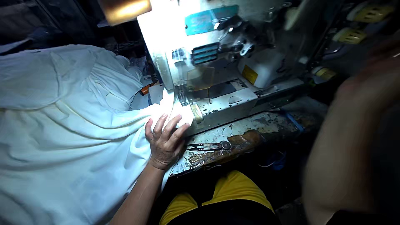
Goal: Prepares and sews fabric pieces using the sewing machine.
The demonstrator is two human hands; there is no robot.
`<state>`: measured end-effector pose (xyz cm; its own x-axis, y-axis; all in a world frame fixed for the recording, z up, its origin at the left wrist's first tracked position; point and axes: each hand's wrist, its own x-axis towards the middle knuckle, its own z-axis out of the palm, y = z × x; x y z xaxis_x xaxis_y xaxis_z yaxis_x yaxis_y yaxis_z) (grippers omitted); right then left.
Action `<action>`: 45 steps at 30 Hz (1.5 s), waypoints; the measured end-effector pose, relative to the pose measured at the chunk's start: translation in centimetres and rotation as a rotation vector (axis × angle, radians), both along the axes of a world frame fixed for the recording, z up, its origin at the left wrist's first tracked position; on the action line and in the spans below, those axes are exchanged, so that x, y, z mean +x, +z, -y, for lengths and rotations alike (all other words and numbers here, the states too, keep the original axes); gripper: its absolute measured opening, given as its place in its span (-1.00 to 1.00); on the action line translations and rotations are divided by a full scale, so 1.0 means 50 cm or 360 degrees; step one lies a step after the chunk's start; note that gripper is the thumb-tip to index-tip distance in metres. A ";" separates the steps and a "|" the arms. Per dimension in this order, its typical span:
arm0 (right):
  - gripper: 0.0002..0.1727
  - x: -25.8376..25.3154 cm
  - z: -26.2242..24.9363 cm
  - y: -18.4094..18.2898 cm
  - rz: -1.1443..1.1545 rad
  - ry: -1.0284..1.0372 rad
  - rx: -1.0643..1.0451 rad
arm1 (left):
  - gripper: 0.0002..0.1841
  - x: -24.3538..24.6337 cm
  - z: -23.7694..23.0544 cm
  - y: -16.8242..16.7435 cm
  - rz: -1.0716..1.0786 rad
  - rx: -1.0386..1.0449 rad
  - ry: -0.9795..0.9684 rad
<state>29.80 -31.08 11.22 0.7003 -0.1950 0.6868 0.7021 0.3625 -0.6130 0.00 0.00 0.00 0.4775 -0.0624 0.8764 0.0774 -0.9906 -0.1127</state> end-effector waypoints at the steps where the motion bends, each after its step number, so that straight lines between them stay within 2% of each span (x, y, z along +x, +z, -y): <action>1: -0.72 -0.107 -0.030 -0.036 -0.0106 -0.0016 -0.0128 | -0.73 -0.004 0.001 0.005 -0.0011 -0.0022 0.0019; 3: -0.73 -0.254 -0.091 -0.138 0.0008 0.0142 -0.0398 | -0.63 -0.016 0.007 0.039 -0.0034 -0.0173 0.0080; 5: -0.76 -0.335 -0.148 -0.220 0.0268 0.0317 -0.0853 | -0.48 -0.028 0.017 0.116 -0.0217 -0.0282 0.0241; 6: -0.77 -0.357 -0.174 -0.246 0.0402 0.0357 -0.1141 | -0.46 -0.031 0.019 0.159 -0.0393 -0.0269 0.0363; 8: -0.52 -0.385 -0.208 -0.261 0.0617 0.0440 -0.1735 | -0.53 -0.019 0.019 0.220 -0.0701 -0.0154 0.0530; 10: -0.48 -0.394 -0.230 -0.262 0.0775 0.0388 -0.1922 | -0.75 0.022 0.003 0.241 -0.0799 -0.0073 0.0606; 12: -0.59 -0.392 -0.238 -0.259 0.0867 0.0384 -0.1948 | -0.87 0.079 -0.043 0.239 -0.0754 -0.0089 0.0640; 15: -0.70 -0.378 -0.239 -0.274 0.0891 0.0416 -0.1730 | -0.62 0.144 -0.128 0.252 -0.0731 -0.0334 0.0825; 17: -0.67 -0.365 -0.232 -0.270 0.0827 0.0425 -0.1438 | -0.62 0.139 -0.181 0.257 -0.0670 -0.0473 0.0909; 19: -0.54 -0.358 -0.216 -0.238 0.0750 0.0409 -0.1331 | -0.66 0.079 -0.186 0.248 -0.0389 -0.0454 0.0747; 21: -0.42 -0.361 -0.212 -0.200 0.0753 0.0308 -0.1336 | -0.75 -0.003 -0.153 0.218 -0.0052 -0.0342 0.0560; 23: -0.53 -0.364 -0.234 -0.158 0.0872 0.0111 -0.1383 | -0.86 -0.061 -0.125 0.180 0.0181 -0.0252 0.0477; 26: -0.68 -0.379 -0.313 -0.080 0.1021 -0.0152 -0.1601 | -0.92 -0.089 -0.119 0.143 0.0341 -0.0215 0.0492; 28: -0.79 -0.390 -0.385 -0.039 0.1010 -0.0181 -0.1786 | -0.94 -0.090 -0.117 0.133 0.0409 -0.0163 0.0476; 30: -0.80 -0.392 -0.440 -0.020 0.0974 -0.0078 -0.1931 | -0.92 -0.097 -0.111 0.130 0.0469 -0.0108 0.0398; 32: -0.76 -0.392 -0.432 -0.028 0.1044 -0.0001 -0.1786 | -0.88 -0.120 -0.102 0.140 0.0513 -0.0095 0.0270; 34: -0.70 -0.403 -0.362 -0.049 0.1096 0.0030 -0.1577 | -0.82 -0.139 -0.097 0.165 0.0597 -0.0066 0.0144; 37: -0.63 -0.402 -0.272 -0.122 0.1072 0.0015 -0.1695 | -0.77 -0.119 -0.147 0.217 0.0453 0.0043 0.0264; 38: -0.61 -0.398 -0.257 -0.155 0.1098 0.0012 -0.1845 | -0.69 -0.105 -0.163 0.230 0.0279 -0.0142 0.0388; 39: -0.62 -0.396 -0.245 -0.180 0.1108 0.0087 -0.2002 | -0.50 -0.097 -0.171 0.242 0.0064 -0.0429 0.0499; 40: -0.64 -0.399 -0.244 -0.192 0.1127 0.0217 -0.2020 | -0.34 -0.099 -0.169 0.256 -0.0041 -0.0652 0.0486; 41: -0.66 -0.409 -0.254 -0.196 0.1162 0.0302 -0.1920 | -0.28 -0.108 -0.155 0.274 -0.0039 -0.0756 0.0359; 42: -0.69 -0.432 -0.267 -0.196 0.1187 0.0402 -0.1775 | -0.31 -0.128 -0.121 0.279 -0.0026 -0.0846 0.0142; 43: -0.69 -0.462 -0.285 -0.194 0.1226 0.0540 -0.1663 | -0.42 -0.158 -0.069 0.268 -0.0078 -0.0992 -0.0136; 45: -0.70 -0.512 -0.345 -0.193 0.1351 0.0870 -0.1648 | -0.72 -0.217 0.048 0.217 -0.0390 -0.1406 -0.0828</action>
